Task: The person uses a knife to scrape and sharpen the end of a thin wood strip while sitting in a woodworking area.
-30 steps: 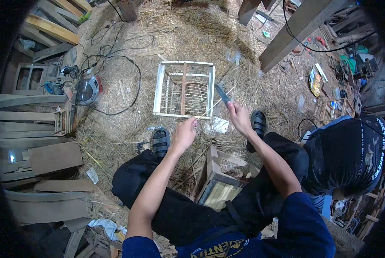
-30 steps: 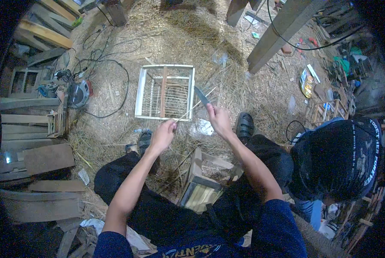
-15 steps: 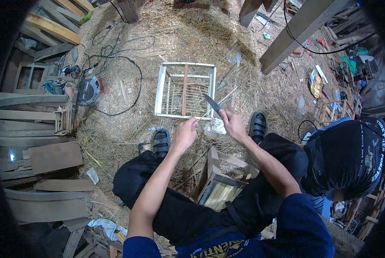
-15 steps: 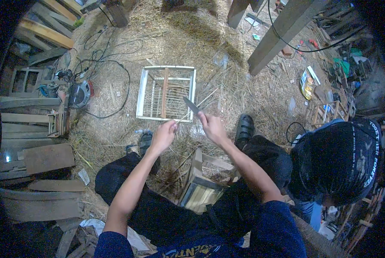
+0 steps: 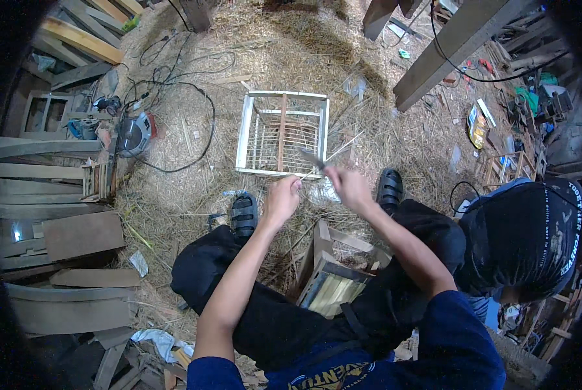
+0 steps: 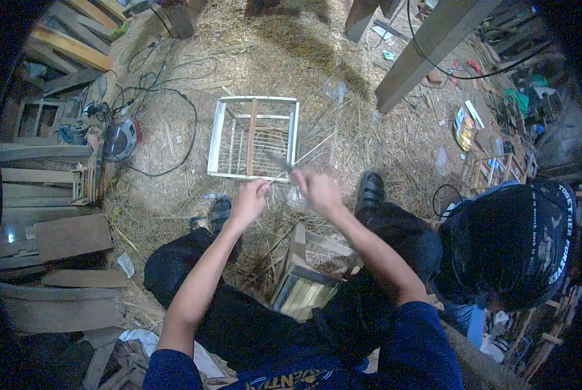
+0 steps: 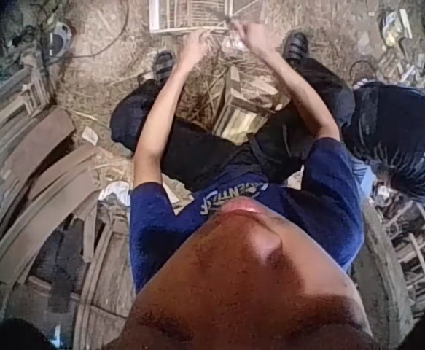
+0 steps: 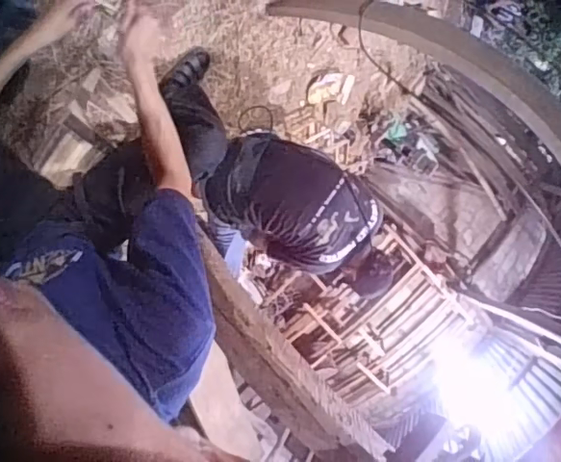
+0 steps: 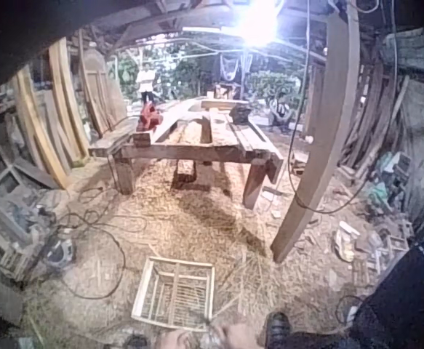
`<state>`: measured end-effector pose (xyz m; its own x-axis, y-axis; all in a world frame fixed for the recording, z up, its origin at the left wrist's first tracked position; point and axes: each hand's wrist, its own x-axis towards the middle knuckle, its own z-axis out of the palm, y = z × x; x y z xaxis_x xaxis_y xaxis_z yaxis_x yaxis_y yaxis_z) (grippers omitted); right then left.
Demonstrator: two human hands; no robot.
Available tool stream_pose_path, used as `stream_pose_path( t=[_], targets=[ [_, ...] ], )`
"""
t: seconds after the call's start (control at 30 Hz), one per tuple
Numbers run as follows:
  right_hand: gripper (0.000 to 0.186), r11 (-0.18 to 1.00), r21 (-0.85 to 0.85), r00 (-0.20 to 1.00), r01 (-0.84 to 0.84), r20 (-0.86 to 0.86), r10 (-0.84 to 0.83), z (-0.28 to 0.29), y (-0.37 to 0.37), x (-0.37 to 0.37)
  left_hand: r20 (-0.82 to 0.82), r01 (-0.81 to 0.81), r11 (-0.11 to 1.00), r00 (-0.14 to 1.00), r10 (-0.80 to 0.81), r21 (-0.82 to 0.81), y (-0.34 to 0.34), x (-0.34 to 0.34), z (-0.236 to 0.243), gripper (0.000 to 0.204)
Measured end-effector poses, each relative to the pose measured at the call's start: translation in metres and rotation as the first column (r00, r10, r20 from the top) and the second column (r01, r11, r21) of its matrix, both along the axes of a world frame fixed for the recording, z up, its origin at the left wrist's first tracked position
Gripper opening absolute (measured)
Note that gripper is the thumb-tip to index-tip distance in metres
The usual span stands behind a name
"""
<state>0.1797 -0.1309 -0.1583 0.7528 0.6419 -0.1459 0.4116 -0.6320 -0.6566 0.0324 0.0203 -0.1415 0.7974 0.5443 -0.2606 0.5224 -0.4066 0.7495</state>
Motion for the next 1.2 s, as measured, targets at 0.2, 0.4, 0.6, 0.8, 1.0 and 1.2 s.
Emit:
stream_pose_path(
  t=[0.2,0.4,0.6,0.8,1.0,1.2],
  targets=[
    [0.052,0.996,-0.070,0.996,0.062,-0.056,-0.066,0.010,0.006,0.027,0.116,-0.036,0.999,0.993,0.036,-0.002,0.000,-0.003,-0.002,0.020],
    [0.050,0.991,-0.124,0.998,-0.057,0.014,0.059,0.020,0.009,0.017,0.184,-0.050,0.999,0.982,0.053,-0.017,0.002,-0.008,-0.012,0.015],
    [0.047,0.987,-0.100,0.985,-0.123,0.111,0.133,0.010,0.003,0.001,0.120,0.071,0.939,0.986,-0.117,0.335,0.000,-0.011,-0.015,0.009],
    [0.046,0.998,-0.054,0.998,0.018,0.059,-0.015,0.010,-0.004,0.010,0.184,0.092,0.864,0.961,-0.208,0.496,-0.001,-0.013,-0.021,0.008],
    [0.051,0.993,-0.026,0.992,0.119,-0.047,-0.120,0.017,-0.001,0.032,0.055,0.158,0.873,0.977,-0.206,0.461,-0.007,-0.011,-0.011,0.014],
    [0.052,0.998,-0.018,0.996,0.065,-0.055,-0.066,0.008,-0.001,0.023,0.116,0.120,0.884,0.974,-0.192,0.453,-0.006,-0.013,-0.016,0.015]
  ],
)
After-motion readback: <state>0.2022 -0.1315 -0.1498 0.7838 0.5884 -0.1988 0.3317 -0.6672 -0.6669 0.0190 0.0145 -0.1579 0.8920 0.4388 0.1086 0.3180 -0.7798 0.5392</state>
